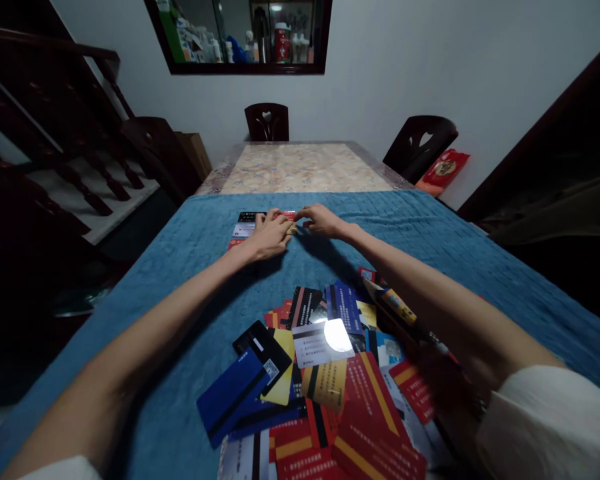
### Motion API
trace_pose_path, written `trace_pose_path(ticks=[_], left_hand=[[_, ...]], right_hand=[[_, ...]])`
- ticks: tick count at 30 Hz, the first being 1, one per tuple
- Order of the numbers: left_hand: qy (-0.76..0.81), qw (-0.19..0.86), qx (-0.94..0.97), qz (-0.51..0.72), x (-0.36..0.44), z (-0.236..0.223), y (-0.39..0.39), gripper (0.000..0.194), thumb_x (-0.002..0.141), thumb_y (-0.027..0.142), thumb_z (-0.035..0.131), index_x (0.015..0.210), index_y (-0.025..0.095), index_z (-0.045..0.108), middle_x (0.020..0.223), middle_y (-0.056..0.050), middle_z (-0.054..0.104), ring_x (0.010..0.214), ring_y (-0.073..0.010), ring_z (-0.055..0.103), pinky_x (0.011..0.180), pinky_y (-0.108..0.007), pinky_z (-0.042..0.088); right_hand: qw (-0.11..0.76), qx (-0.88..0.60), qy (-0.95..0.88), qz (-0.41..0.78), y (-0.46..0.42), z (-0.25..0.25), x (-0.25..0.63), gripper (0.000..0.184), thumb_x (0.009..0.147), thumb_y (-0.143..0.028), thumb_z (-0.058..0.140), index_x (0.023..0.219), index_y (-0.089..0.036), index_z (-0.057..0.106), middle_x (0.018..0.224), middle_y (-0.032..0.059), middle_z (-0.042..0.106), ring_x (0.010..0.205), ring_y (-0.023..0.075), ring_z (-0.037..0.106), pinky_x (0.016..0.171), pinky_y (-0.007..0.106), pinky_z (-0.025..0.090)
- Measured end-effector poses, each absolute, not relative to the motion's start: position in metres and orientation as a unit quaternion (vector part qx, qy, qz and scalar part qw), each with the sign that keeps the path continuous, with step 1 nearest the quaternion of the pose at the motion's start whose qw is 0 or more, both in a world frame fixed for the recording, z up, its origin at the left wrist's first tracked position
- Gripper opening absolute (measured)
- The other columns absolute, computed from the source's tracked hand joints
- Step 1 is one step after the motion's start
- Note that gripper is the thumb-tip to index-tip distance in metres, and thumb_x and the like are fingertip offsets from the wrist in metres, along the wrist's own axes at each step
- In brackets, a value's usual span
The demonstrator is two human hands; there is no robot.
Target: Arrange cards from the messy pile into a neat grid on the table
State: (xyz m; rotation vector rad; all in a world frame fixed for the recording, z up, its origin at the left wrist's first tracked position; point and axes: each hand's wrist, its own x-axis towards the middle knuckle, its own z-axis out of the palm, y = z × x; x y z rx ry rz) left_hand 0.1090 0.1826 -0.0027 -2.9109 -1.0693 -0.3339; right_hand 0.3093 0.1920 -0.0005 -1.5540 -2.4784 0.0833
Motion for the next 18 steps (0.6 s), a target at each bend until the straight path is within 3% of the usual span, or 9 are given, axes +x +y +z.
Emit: trace_pose_path(ticks=[10,18], left_hand=[[-0.3,-0.038,-0.948,-0.098,0.111,0.008,0.088,0.037,0.094,0.027,0.049,0.129,0.02,0.057,0.143,-0.013,0.052,0.139,-0.0357,0.031,0.108,-0.063,0.028],[-0.236,-0.057,-0.967,-0.074,0.116,0.006,0.041,0.038,0.093,0.035,0.053,0.127,0.019,0.057,0.14,-0.014,0.055,0.138,-0.0367,0.031,0.109,-0.064,0.027]], right_hand=[[0.158,-0.448,-0.88,0.026,0.105,0.002,0.324,0.034,0.087,-0.012,0.053,0.114,-0.018,0.073,0.106,0.0116,0.072,0.099,0.0239,0.06,0.094,0.038,0.039],[0.192,-0.438,-0.877,0.047,0.028,-0.002,0.339,0.031,0.091,-0.019,0.054,0.116,-0.018,0.071,0.107,0.0133,0.071,0.102,0.0272,0.055,0.09,0.042,0.044]])
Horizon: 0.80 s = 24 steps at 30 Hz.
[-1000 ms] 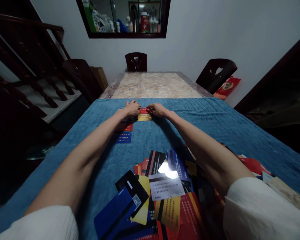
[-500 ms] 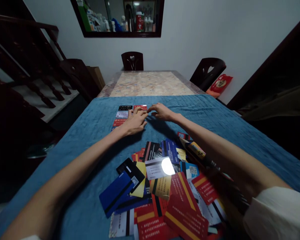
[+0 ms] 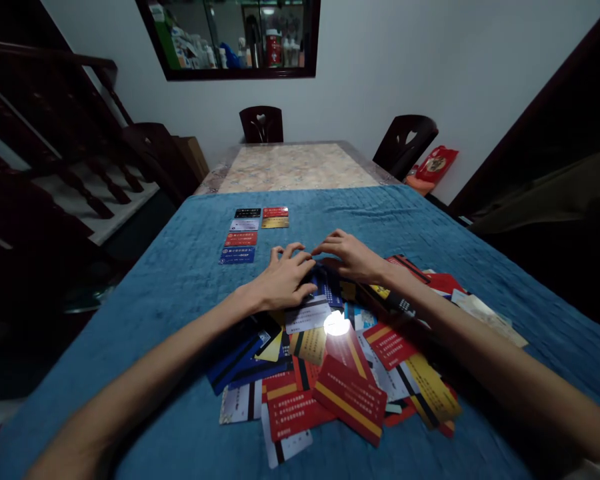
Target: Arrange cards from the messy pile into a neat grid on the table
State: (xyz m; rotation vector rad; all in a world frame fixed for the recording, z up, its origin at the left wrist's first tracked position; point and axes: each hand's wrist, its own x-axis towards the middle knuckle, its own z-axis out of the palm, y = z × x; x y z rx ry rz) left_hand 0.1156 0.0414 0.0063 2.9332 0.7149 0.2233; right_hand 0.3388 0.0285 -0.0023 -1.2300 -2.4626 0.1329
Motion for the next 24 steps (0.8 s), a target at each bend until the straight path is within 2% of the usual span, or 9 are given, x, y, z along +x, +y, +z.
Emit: trace_pose_path(ticks=[6,11,18,24], left_hand=[[0.22,0.08,0.971,0.047,0.107,0.011,0.021,0.044,0.092,0.048,0.055,0.125,0.019,0.058,0.134,-0.014,0.058,0.136,-0.0375,0.033,0.108,-0.063,0.026],[0.216,0.073,0.974,0.008,0.098,0.021,0.011,0.057,0.083,0.057,0.064,0.123,0.015,0.06,0.127,-0.017,0.059,0.131,-0.0394,0.039,0.104,-0.06,0.03],[0.218,0.036,0.975,-0.033,0.091,0.031,0.007,0.055,0.077,0.056,0.07,0.111,0.014,0.065,0.109,-0.015,0.062,0.113,-0.0348,0.049,0.098,-0.054,0.033],[0.218,0.033,0.975,-0.036,0.091,0.025,0.01,0.05,0.078,0.054,0.07,0.106,0.013,0.066,0.105,-0.014,0.062,0.111,-0.0331,0.049,0.095,-0.05,0.036]], right_hand=[[0.182,-0.401,-0.895,0.074,-0.003,0.001,0.337,0.025,0.091,-0.025,0.058,0.112,-0.018,0.072,0.107,0.012,0.071,0.103,0.0261,0.054,0.092,0.045,0.044],[0.144,-0.383,-0.908,0.083,-0.023,0.011,0.327,0.032,0.09,-0.04,0.063,0.113,-0.019,0.071,0.111,0.012,0.07,0.11,0.0281,0.052,0.094,0.046,0.044],[0.061,-0.387,-0.918,0.068,-0.04,0.016,0.316,0.052,0.084,-0.057,0.067,0.118,-0.017,0.069,0.114,0.0158,0.066,0.108,0.0314,0.051,0.09,0.049,0.045],[0.026,-0.395,-0.917,0.055,-0.041,0.014,0.31,0.053,0.086,-0.055,0.065,0.121,-0.016,0.067,0.115,0.0164,0.063,0.108,0.032,0.051,0.089,0.05,0.044]])
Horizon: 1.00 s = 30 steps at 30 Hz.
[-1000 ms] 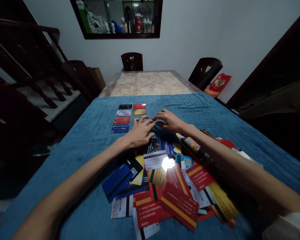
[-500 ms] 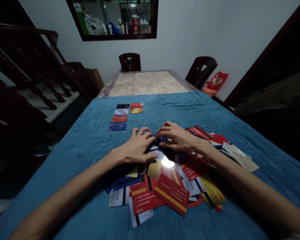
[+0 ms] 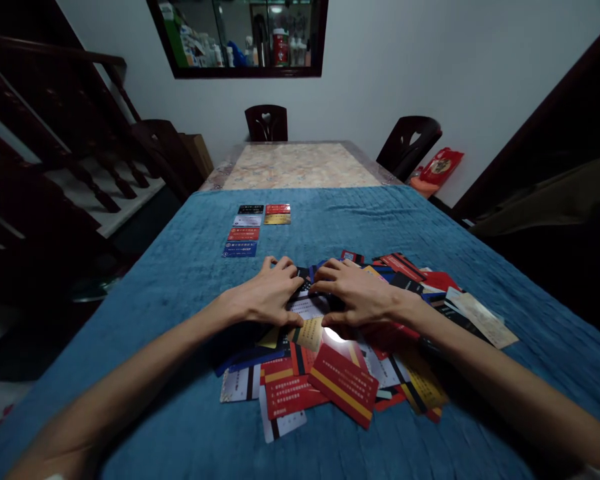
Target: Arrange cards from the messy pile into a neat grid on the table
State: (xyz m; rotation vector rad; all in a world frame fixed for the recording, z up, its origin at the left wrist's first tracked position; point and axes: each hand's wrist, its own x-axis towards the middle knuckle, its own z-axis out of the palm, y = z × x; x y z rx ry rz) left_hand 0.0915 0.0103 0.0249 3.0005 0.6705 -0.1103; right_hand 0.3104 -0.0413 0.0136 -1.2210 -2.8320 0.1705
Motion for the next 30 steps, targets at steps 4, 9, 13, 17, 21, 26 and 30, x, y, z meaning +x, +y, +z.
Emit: trace_pose_path(ticks=[4,9,13,17,21,26,30], left_hand=[[0.217,0.04,0.975,-0.021,0.092,0.02,0.013,0.035,0.082,0.046,0.068,0.097,0.014,0.067,0.099,-0.012,0.063,0.108,-0.0303,0.05,0.092,-0.045,0.037],[0.201,0.038,0.979,-0.014,0.093,0.019,0.012,0.026,0.086,0.04,0.064,0.092,0.015,0.069,0.097,-0.011,0.065,0.105,-0.0292,0.051,0.09,-0.044,0.036],[0.187,0.048,0.981,-0.006,0.092,0.021,0.011,0.025,0.089,0.039,0.06,0.089,0.017,0.07,0.095,-0.01,0.067,0.106,-0.0285,0.052,0.091,-0.044,0.036],[0.187,0.09,0.978,0.003,0.091,0.027,0.013,0.024,0.09,0.034,0.055,0.087,0.018,0.072,0.089,-0.008,0.071,0.103,-0.0268,0.055,0.092,-0.044,0.037],[0.194,0.139,0.971,0.029,0.09,0.033,0.019,0.026,0.091,0.025,0.049,0.088,0.019,0.074,0.087,-0.006,0.073,0.097,-0.0223,0.06,0.089,-0.038,0.042],[0.217,0.164,0.959,0.075,0.088,0.032,0.031,0.029,0.089,0.016,0.046,0.088,0.018,0.075,0.085,-0.006,0.073,0.089,-0.0186,0.063,0.08,-0.03,0.047],[0.229,0.172,0.954,0.084,0.086,0.029,0.036,0.031,0.082,0.008,0.046,0.09,0.017,0.075,0.086,-0.006,0.072,0.091,-0.0188,0.064,0.08,-0.03,0.049]], right_hand=[[0.036,-0.398,-0.913,0.078,-0.039,0.014,0.311,0.048,0.086,-0.052,0.066,0.119,-0.017,0.068,0.114,0.0152,0.064,0.108,0.0307,0.051,0.091,0.049,0.044],[0.052,-0.391,-0.916,0.079,-0.038,0.013,0.312,0.042,0.086,-0.045,0.068,0.116,-0.017,0.07,0.111,0.0145,0.064,0.106,0.0298,0.051,0.09,0.049,0.044],[0.081,-0.374,-0.921,0.077,-0.037,0.012,0.314,0.031,0.086,-0.037,0.066,0.108,-0.016,0.072,0.101,0.0134,0.066,0.099,0.0273,0.053,0.087,0.045,0.045],[0.121,-0.347,-0.926,0.093,-0.034,0.013,0.319,0.022,0.089,-0.029,0.06,0.102,-0.016,0.074,0.095,0.0117,0.071,0.096,0.0252,0.055,0.088,0.043,0.045],[0.159,-0.345,-0.92,0.1,-0.028,0.011,0.325,0.026,0.095,-0.025,0.051,0.102,-0.016,0.074,0.095,0.0108,0.074,0.095,0.0236,0.057,0.087,0.041,0.047],[0.18,-0.385,-0.901,0.09,-0.021,0.005,0.329,0.029,0.096,-0.021,0.046,0.094,-0.015,0.074,0.084,0.0104,0.071,0.085,0.021,0.059,0.077,0.034,0.048],[0.188,-0.412,-0.886,0.096,-0.018,0.002,0.33,0.026,0.09,-0.013,0.049,0.097,-0.016,0.074,0.085,0.0091,0.069,0.081,0.0189,0.06,0.072,0.03,0.046]])
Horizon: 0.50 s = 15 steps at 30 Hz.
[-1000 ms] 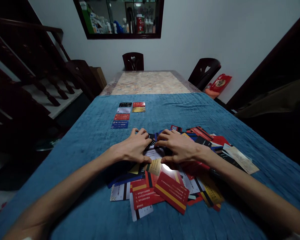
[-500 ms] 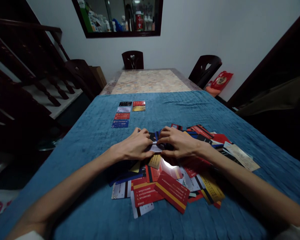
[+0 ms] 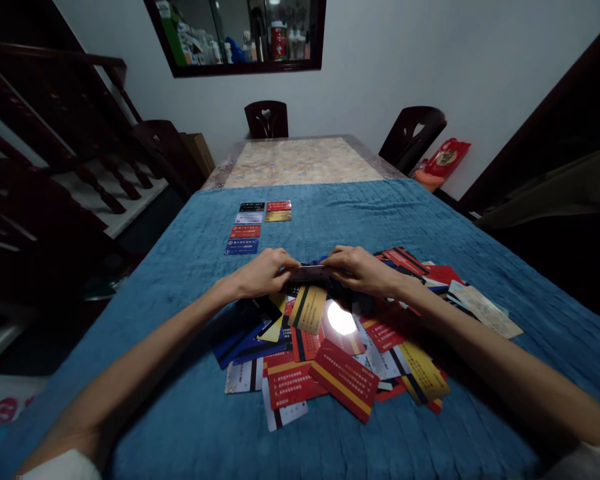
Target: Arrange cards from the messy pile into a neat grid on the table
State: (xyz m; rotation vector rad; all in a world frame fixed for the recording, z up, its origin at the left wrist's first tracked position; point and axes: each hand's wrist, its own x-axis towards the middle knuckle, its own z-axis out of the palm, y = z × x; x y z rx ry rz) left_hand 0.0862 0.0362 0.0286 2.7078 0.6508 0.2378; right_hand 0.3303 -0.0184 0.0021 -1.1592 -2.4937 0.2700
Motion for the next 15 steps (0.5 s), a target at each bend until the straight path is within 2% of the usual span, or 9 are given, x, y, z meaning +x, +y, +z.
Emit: trace_pose_path(ticks=[7,10,15], left_hand=[[0.244,0.182,0.949,0.086,0.0866,0.0261,0.0379,0.033,0.078,0.005,0.046,0.089,0.017,0.074,0.088,-0.007,0.071,0.087,-0.0176,0.064,0.078,-0.03,0.05],[0.248,0.175,0.949,0.088,0.0869,0.0244,0.0383,0.032,0.078,0.006,0.046,0.088,0.017,0.075,0.089,-0.007,0.071,0.088,-0.0179,0.065,0.079,-0.03,0.051],[0.254,0.176,0.945,0.11,0.0863,0.0218,0.0395,0.034,0.079,0.008,0.048,0.096,0.018,0.077,0.094,-0.006,0.073,0.088,-0.0175,0.066,0.08,-0.03,0.052]], right_hand=[[0.187,-0.445,-0.87,0.103,-0.0184,-0.0018,0.3291,0.025,0.086,-0.013,0.054,0.101,-0.017,0.074,0.088,0.0092,0.07,0.082,0.0203,0.062,0.072,0.03,0.046],[0.19,-0.452,-0.866,0.097,-0.0185,-0.0034,0.3286,0.032,0.083,-0.012,0.055,0.109,-0.017,0.072,0.091,0.0095,0.071,0.084,0.0207,0.062,0.073,0.031,0.046],[0.184,-0.463,-0.862,0.091,-0.0197,-0.0018,0.3277,0.032,0.083,-0.018,0.059,0.112,-0.018,0.071,0.094,0.009,0.071,0.087,0.0219,0.061,0.075,0.032,0.046]])
